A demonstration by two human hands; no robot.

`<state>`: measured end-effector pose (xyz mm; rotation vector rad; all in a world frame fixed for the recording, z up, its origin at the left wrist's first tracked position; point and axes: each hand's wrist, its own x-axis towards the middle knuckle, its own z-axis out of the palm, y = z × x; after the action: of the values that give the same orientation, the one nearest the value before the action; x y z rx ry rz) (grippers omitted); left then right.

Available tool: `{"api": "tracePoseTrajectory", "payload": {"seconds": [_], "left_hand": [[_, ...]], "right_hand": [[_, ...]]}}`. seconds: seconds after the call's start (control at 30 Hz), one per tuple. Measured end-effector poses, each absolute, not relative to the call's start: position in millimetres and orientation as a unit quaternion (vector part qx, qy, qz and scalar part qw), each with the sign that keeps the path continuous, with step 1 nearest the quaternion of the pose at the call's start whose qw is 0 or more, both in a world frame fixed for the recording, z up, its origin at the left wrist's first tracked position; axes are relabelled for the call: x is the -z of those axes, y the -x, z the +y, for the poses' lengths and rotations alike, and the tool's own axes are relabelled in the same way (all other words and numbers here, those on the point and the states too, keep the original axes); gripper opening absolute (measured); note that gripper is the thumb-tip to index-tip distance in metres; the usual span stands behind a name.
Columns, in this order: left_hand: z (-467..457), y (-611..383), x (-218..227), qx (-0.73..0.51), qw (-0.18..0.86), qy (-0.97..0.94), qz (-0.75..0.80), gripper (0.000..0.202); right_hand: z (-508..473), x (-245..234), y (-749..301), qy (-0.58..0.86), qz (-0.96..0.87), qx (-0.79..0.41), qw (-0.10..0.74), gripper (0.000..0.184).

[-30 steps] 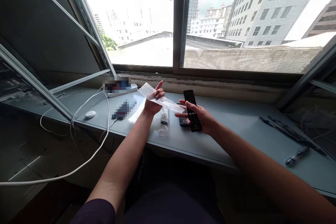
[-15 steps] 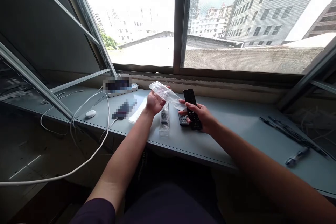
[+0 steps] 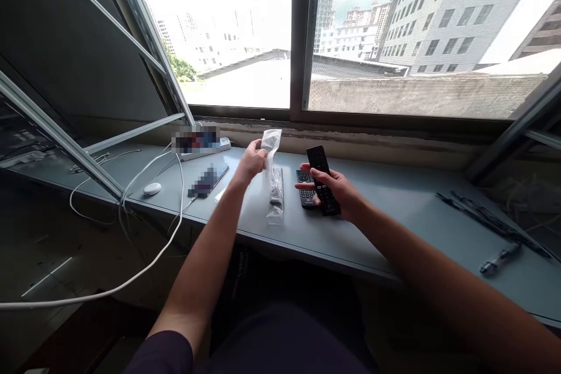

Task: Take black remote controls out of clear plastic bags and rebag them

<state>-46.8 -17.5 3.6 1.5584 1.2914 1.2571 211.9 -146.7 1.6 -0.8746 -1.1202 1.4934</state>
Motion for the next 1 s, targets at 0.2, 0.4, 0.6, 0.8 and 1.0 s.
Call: {"api": "tracePoseTrajectory", "payload": {"seconds": [0.2, 0.4, 0.6, 0.8, 1.0], "left_hand": [[-19, 116, -25, -0.365, 0.363, -0.682, 0.519, 0.051], [-17, 155, -25, -0.289, 0.372, -0.660, 0.586, 0.059], [-21, 159, -24, -0.181, 0.326, -0.695, 0.615, 0.066], [-33, 147, -39, -0.085, 0.062, -0.675, 0.730, 0.061], [-42, 86, -57, -0.323, 0.155, -0.746, 0.562, 0.049]], "right_hand": [[-148, -2, -211, 0.380, -0.463, -0.610, 0.519, 0.023], [-148, -2, -212, 0.388, -0.472, -0.600, 0.517, 0.022], [-148, -2, -211, 0.390, -0.480, -0.593, 0.515, 0.022], [-149, -3, -209, 0.393, -0.480, -0.593, 0.514, 0.025], [-148, 1, -210, 0.374, -0.469, -0.628, 0.495, 0.030]]}}
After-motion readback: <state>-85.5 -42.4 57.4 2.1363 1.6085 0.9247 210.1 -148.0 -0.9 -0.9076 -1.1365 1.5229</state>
